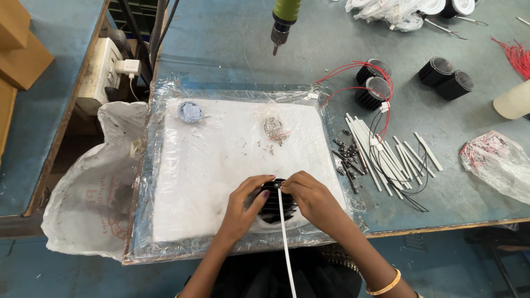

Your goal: The person assembles LED light fixtures by inserting a white plastic component into a black heat sink, securing it with a screwdriver, and attaching wires. They repeat the process for multiple units, handling screws, wires, and plastic parts on a workbench.

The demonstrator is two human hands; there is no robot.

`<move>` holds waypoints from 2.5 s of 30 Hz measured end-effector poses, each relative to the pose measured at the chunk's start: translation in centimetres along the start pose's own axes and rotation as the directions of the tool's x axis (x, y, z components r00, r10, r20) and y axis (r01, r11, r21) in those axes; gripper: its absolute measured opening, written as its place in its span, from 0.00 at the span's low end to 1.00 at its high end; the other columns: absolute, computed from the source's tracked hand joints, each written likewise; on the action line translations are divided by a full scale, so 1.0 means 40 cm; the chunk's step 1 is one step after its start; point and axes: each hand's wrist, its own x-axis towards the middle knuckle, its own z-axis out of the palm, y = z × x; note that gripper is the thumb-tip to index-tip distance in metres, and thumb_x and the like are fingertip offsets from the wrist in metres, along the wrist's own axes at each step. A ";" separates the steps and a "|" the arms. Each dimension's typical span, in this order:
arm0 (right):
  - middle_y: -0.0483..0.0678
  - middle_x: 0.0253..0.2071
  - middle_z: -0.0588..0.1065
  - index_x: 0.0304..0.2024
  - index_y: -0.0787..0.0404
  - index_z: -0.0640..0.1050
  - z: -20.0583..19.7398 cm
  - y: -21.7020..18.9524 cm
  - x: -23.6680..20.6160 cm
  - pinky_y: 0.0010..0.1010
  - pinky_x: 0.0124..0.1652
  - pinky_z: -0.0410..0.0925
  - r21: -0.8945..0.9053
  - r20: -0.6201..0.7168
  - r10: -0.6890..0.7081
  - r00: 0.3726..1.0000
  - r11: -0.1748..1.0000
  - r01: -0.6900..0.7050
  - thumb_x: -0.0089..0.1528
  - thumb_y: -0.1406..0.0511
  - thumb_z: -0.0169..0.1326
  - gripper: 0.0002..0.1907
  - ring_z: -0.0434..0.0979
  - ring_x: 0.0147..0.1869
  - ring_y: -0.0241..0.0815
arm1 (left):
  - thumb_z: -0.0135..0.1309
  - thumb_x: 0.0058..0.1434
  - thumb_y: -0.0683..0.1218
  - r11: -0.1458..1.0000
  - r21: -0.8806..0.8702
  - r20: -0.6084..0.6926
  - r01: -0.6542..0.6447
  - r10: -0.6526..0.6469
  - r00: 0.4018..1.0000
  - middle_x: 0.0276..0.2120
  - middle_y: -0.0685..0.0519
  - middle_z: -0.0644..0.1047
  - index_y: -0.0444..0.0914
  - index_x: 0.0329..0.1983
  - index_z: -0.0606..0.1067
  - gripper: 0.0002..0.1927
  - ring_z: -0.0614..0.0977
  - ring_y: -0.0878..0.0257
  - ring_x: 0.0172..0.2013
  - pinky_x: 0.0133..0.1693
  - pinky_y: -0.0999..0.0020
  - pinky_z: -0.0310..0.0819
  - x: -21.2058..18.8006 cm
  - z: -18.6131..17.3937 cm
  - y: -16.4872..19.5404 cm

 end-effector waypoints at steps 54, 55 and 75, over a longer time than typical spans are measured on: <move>0.50 0.16 0.63 0.35 0.66 0.66 -0.043 -0.060 0.226 0.31 0.18 0.60 0.879 -0.331 0.201 0.922 0.422 0.224 0.62 0.28 0.28 0.47 0.62 0.16 0.41 | 0.59 0.61 0.44 0.997 -0.063 0.068 0.037 -0.033 0.997 0.49 0.51 0.80 0.39 0.44 0.83 0.09 0.80 0.61 0.54 0.60 0.64 0.71 0.045 -0.044 -0.061; 0.51 0.17 0.62 0.35 0.66 0.65 -0.037 -0.060 0.209 0.31 0.18 0.59 0.887 -0.322 0.251 0.913 0.417 0.199 0.61 0.27 0.28 0.48 0.62 0.16 0.42 | 0.59 0.61 0.44 0.998 -0.063 0.064 0.027 -0.023 0.998 0.49 0.51 0.80 0.39 0.44 0.83 0.09 0.80 0.61 0.54 0.60 0.63 0.71 0.045 -0.044 -0.062; 0.52 0.15 0.61 0.35 0.67 0.66 0.010 -0.048 0.168 0.32 0.17 0.57 0.915 -0.317 0.402 0.859 0.367 0.166 0.58 0.26 0.26 0.50 0.59 0.15 0.44 | 0.61 0.60 0.43 0.996 -0.090 0.034 0.007 -0.004 0.999 0.48 0.52 0.81 0.40 0.45 0.84 0.10 0.81 0.63 0.50 0.56 0.66 0.73 0.045 -0.047 -0.071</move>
